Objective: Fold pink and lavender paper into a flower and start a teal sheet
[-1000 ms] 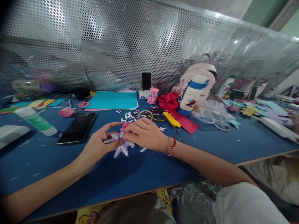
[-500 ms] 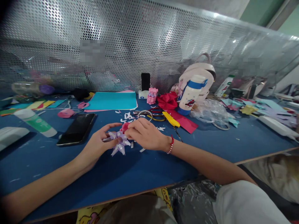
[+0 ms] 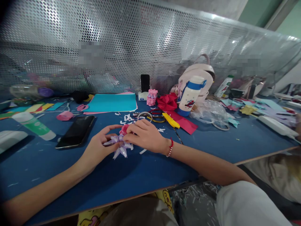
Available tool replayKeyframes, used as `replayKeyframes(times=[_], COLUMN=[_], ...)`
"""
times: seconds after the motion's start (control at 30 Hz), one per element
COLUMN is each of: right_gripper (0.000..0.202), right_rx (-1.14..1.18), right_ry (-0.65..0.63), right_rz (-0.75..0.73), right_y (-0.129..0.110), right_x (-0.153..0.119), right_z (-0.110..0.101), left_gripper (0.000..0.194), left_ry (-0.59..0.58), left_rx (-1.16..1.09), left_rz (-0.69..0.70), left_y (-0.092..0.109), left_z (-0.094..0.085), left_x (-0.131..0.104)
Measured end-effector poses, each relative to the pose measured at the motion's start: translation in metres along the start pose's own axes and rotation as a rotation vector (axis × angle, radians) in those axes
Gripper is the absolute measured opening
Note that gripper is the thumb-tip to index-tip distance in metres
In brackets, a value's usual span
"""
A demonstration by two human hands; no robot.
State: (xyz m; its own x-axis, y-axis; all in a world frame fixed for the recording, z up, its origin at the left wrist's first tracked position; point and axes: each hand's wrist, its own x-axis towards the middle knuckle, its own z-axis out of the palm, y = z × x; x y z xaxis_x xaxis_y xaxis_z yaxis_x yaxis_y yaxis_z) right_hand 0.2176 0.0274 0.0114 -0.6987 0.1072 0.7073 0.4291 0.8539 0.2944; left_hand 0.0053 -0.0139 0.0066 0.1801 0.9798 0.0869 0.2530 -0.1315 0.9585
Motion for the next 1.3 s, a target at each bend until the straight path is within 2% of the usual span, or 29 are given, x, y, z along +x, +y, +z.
replayKeyframes(times=[0.33,0.43,0.57,0.67,0.8,1.07,1.3], right_gripper=[0.013,0.011,0.01,0.012,0.014,0.013,0.009], right_rx=[-0.049,-0.083,-0.171,-0.171,-0.177,-0.161,0.009], right_ry=[-0.055,-0.135,-0.226,-0.213,-0.176,-0.142,-0.049], right_rz=[-0.046,-0.052,0.04,0.075,0.024,-0.076,-0.039], right_y=[-0.001,-0.004,-0.009,-0.012,-0.01,-0.005,0.0], right_x=[0.003,0.004,0.005,0.006,0.007,0.004,-0.003], right_z=[0.0,0.0,0.001,0.0,-0.002,-0.002,0.004], left_gripper=[0.054,0.054,0.053,0.051,0.048,0.055,0.056], left_ry=[-0.026,-0.034,0.017,0.051,0.032,-0.039,-0.023], left_rx=[0.007,0.015,0.117,0.18,0.167,0.033,-0.027], left_rz=[0.02,0.03,0.124,0.185,0.183,0.052,-0.021], left_y=[-0.001,-0.001,0.0,0.0,0.0,0.001,0.007], left_z=[-0.001,-0.001,-0.003,-0.002,0.0,-0.001,0.002], left_x=[-0.002,-0.001,-0.001,-0.002,-0.002,0.0,-0.002])
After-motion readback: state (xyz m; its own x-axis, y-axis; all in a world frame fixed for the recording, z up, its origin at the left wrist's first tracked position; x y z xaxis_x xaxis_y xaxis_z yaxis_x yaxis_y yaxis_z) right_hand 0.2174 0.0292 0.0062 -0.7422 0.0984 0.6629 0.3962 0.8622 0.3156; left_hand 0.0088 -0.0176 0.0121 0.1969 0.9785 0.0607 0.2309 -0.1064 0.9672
